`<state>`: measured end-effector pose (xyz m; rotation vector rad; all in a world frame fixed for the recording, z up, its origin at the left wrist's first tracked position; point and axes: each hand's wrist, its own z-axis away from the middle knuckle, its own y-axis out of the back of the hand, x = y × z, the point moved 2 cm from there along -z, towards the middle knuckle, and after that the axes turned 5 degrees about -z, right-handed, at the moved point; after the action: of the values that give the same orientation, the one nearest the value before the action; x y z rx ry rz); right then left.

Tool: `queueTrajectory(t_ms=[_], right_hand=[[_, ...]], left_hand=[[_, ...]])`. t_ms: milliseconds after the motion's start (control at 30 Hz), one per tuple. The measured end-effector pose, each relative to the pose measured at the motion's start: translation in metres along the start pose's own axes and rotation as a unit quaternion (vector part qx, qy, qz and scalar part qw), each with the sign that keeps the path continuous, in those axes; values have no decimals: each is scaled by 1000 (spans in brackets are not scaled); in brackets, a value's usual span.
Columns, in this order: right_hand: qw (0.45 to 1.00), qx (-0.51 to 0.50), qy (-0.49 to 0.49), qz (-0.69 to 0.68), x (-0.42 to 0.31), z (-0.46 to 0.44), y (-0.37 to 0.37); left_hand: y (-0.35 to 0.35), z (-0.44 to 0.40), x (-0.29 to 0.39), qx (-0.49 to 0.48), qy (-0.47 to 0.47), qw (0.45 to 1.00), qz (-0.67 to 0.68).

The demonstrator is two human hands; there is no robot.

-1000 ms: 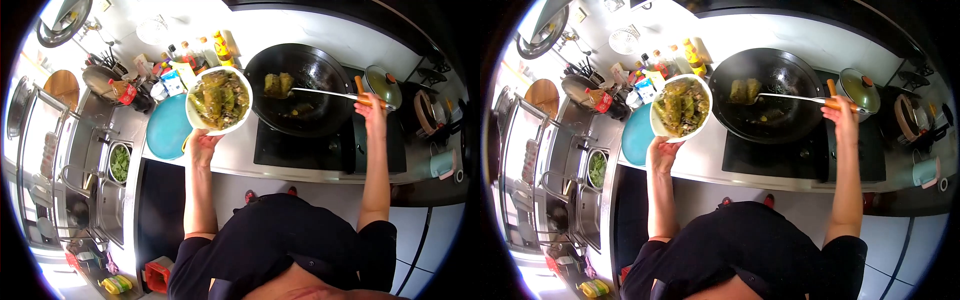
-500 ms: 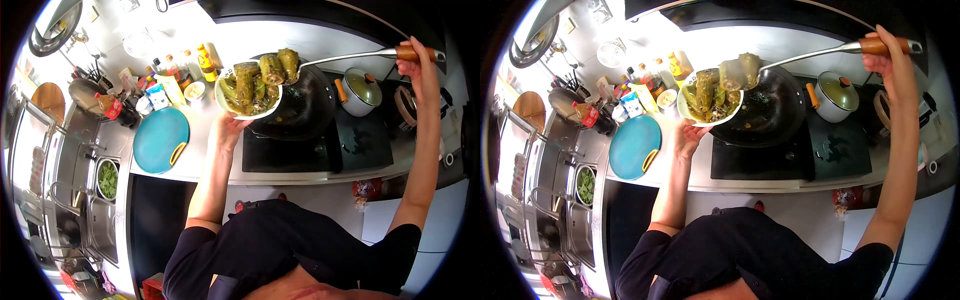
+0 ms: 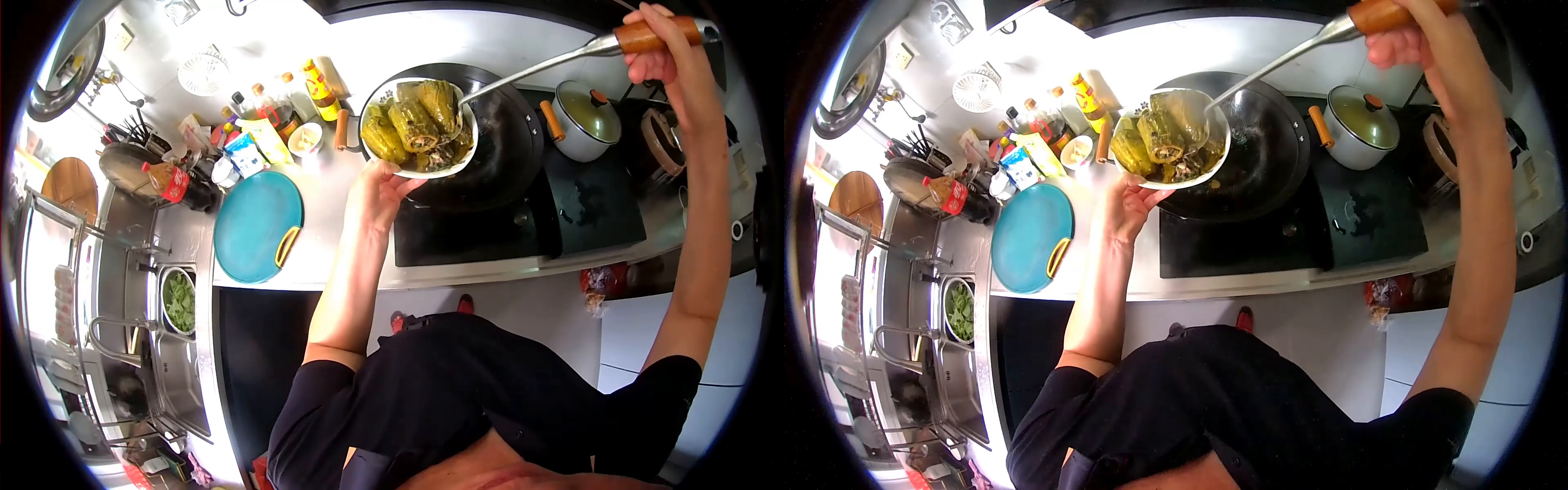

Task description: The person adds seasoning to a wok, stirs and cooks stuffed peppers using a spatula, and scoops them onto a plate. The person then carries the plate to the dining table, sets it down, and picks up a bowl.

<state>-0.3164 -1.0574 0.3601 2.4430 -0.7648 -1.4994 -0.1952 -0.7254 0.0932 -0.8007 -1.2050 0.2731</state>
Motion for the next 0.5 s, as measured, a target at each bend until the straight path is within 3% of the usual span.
queueTrajectory(t_ms=[33, 200, 500], right_hand=[[987, 128, 66, -69, -30, 11, -40], [989, 76, 130, 10, -60, 15, -37], [979, 78, 178, 63, -85, 23, -26]], left_hand=[[-1, 2, 1, 1, 0, 1000, -14], [-5, 8, 8, -2, -6, 1000, -24], [6, 5, 4, -3, -13, 999, 44]])
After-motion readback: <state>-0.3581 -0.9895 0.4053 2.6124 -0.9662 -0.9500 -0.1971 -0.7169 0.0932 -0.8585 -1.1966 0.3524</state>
